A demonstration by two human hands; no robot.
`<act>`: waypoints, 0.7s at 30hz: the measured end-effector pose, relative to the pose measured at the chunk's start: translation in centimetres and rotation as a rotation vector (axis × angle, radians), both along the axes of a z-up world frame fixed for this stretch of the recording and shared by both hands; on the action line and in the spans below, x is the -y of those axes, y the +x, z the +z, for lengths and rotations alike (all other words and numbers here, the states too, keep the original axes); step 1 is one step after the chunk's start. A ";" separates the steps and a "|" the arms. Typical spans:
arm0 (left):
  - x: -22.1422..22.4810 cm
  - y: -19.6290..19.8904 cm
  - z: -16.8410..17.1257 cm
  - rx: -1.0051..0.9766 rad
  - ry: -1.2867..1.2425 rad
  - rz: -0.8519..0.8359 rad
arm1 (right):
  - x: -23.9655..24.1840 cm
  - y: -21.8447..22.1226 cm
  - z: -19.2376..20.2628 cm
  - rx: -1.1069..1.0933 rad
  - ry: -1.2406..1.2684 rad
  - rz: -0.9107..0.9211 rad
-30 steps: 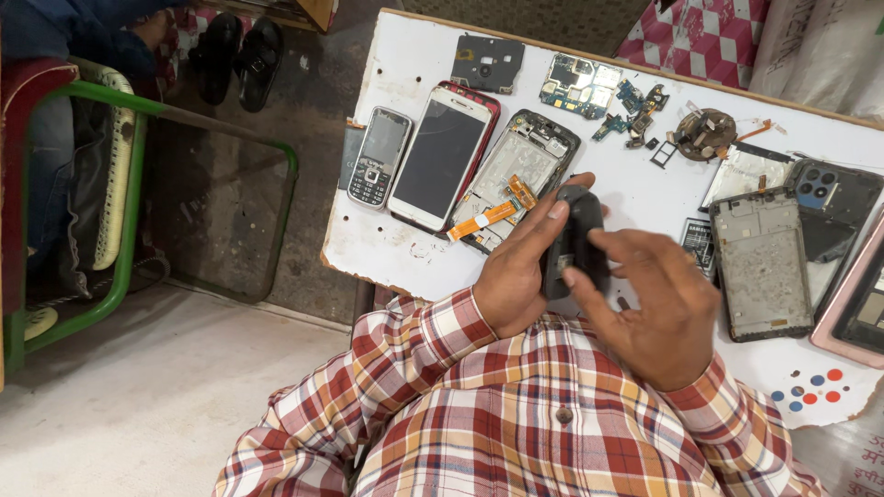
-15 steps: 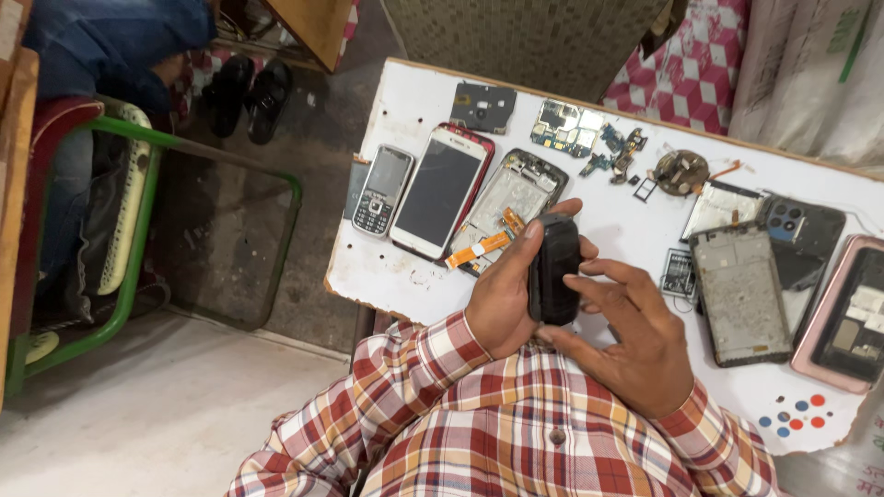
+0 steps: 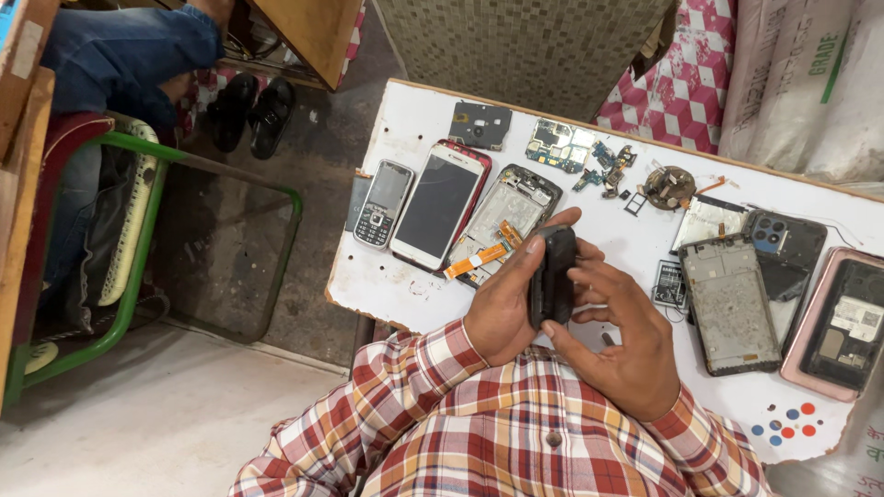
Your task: The person removes the back cover of a black mobile phone, then uses a yellow screwdriver to unscrew and remove the battery. The person places the back cover and battery on the table.
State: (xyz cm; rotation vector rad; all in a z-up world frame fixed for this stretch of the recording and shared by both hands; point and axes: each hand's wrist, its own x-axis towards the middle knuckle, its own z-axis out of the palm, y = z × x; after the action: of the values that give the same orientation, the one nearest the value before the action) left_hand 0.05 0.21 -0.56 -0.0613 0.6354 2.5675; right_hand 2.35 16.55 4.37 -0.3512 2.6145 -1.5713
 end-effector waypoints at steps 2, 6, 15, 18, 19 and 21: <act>-0.1 -0.1 -0.1 0.012 0.015 0.014 | -0.1 0.0 0.1 0.121 0.011 -0.062; 0.1 -0.1 0.0 0.040 0.007 0.011 | -0.4 -0.2 0.2 -0.043 0.145 -0.067; 0.5 0.0 0.1 0.211 0.133 -0.249 | -4.0 -3.6 1.6 -0.623 0.628 0.452; 0.5 0.2 -0.2 0.249 0.098 -0.295 | -3.9 -4.2 1.7 -0.608 0.625 0.555; 0.5 0.2 -0.2 0.265 0.059 -0.302 | -3.6 -4.0 1.6 -0.598 0.607 0.563; 0.5 0.0 -0.2 0.237 0.016 -0.325 | -2.9 -3.9 1.5 -0.552 0.571 0.426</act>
State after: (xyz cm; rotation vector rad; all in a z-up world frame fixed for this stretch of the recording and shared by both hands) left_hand 0.06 -0.33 -0.74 -0.2339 0.4901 2.2088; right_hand -1.51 19.48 5.89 -1.3203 2.9147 -0.6134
